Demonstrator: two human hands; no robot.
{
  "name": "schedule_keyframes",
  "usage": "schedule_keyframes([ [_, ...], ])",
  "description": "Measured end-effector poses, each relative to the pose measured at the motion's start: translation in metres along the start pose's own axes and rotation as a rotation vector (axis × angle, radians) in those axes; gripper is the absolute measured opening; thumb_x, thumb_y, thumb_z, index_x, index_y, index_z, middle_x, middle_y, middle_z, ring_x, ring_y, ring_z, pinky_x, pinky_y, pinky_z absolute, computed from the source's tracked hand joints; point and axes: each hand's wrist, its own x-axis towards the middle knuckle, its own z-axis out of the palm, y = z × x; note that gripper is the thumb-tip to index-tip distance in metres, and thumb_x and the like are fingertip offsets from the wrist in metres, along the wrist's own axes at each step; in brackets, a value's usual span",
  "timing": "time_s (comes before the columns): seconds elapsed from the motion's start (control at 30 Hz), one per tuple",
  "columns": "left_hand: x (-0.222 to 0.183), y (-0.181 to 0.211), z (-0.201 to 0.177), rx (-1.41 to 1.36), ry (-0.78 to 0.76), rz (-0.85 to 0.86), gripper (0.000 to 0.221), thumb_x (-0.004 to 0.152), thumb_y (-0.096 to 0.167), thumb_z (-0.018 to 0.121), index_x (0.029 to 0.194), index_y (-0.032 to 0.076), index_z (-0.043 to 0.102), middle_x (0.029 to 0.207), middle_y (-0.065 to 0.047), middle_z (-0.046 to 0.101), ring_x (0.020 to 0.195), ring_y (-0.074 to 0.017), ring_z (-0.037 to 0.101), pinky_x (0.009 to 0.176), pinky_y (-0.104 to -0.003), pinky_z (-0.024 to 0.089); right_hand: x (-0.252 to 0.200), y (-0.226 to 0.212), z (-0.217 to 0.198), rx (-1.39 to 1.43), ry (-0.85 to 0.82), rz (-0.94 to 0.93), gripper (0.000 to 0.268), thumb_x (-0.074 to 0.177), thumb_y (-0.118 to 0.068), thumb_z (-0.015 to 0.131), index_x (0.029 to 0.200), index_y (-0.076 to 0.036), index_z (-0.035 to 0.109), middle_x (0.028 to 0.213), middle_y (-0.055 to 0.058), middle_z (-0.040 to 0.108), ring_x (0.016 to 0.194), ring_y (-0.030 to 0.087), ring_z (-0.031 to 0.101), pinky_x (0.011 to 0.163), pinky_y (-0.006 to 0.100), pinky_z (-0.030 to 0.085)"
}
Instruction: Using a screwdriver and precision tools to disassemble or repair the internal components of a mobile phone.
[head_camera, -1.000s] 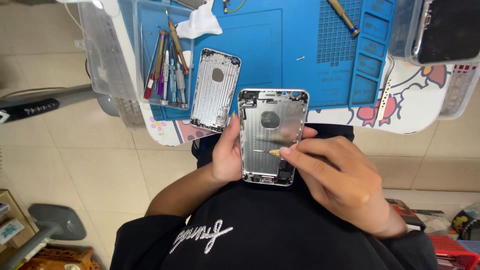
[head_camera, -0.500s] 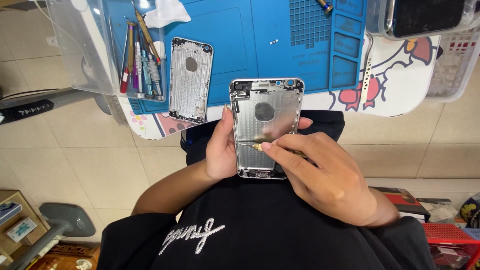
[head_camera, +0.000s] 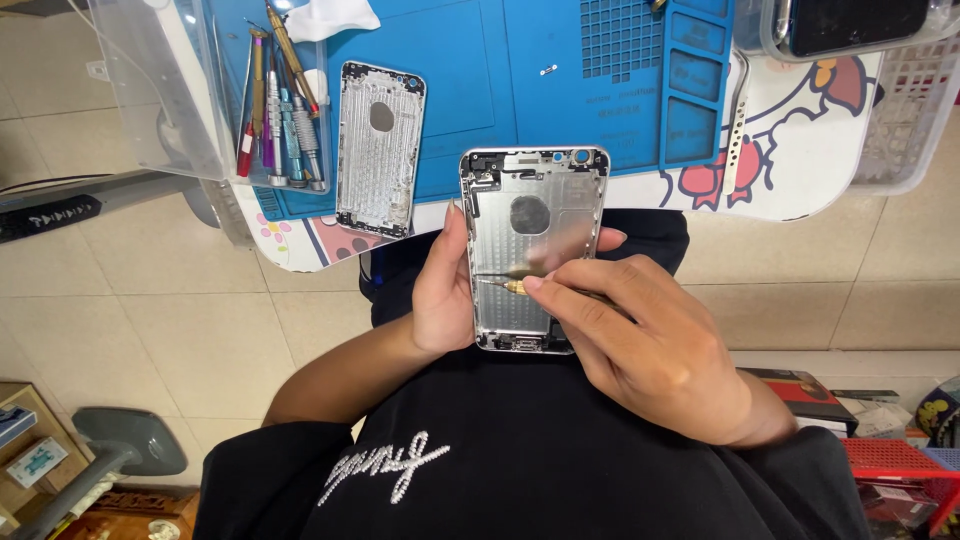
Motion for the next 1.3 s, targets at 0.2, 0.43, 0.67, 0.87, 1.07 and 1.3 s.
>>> schedule_keyframes([
  [0.2,-0.003,0.006,-0.005,-0.046,-0.002,-0.012,0.086,0.110,0.061,0.008,0.165,-0.003,0.026,0.152,-0.032,0.046,0.139,-0.0353,0.053,0.117,-0.041,0.049,0.008,-0.004,0.004,-0.005,-0.019,0.013,0.041,0.084,0.006,0.080,0.121,-0.006,0.070,0.107,0.005,0.066,0.086,0.021,0.063,0.073,0.034,0.052],
  [0.43,-0.004,0.010,-0.016,-0.093,-0.040,0.012,0.085,0.110,0.062,0.010,0.165,-0.001,0.026,0.152,-0.032,0.047,0.138,-0.0348,0.055,0.115,-0.042,0.050,0.022,-0.011,0.011,-0.041,-0.041,0.025,0.039,0.084,0.005,0.080,0.120,-0.006,0.070,0.108,0.006,0.066,0.088,0.022,0.065,0.075,0.035,0.052],
  [0.67,-0.025,-0.029,-0.071,-0.240,0.132,0.111,0.063,0.119,0.049,0.022,0.154,0.001,0.043,0.140,-0.017,0.059,0.129,-0.0220,0.060,0.115,-0.038,0.049,0.038,-0.019,0.023,-0.067,-0.044,0.071,0.033,0.086,0.002,0.081,0.116,-0.007,0.071,0.105,0.005,0.067,0.086,0.022,0.065,0.073,0.034,0.051],
  [0.87,-0.026,-0.028,-0.077,-0.352,0.147,0.147,0.054,0.120,0.045,0.028,0.151,0.005,0.048,0.139,-0.012,0.063,0.128,-0.0200,0.062,0.113,-0.037,0.050,0.049,-0.025,0.030,-0.093,-0.064,0.086,0.034,0.085,0.003,0.082,0.115,-0.008,0.072,0.102,0.004,0.068,0.085,0.021,0.065,0.074,0.033,0.051],
  [1.07,-0.027,-0.029,-0.081,-0.329,0.182,0.155,0.053,0.119,0.044,0.028,0.151,0.006,0.048,0.138,-0.011,0.062,0.129,-0.0192,0.062,0.114,-0.037,0.050,0.052,-0.029,0.031,-0.115,-0.073,0.083,0.036,0.083,0.004,0.081,0.116,-0.008,0.071,0.102,0.004,0.068,0.085,0.022,0.064,0.075,0.033,0.051],
  [1.3,-0.027,-0.030,-0.078,-0.307,0.096,0.185,0.053,0.122,0.046,0.027,0.144,0.004,0.051,0.133,-0.011,0.065,0.123,-0.0175,0.063,0.112,-0.037,0.051,0.043,-0.027,0.029,-0.082,-0.062,0.069,0.036,0.083,0.004,0.081,0.116,-0.007,0.071,0.101,0.004,0.068,0.083,0.020,0.064,0.072,0.032,0.050],
])
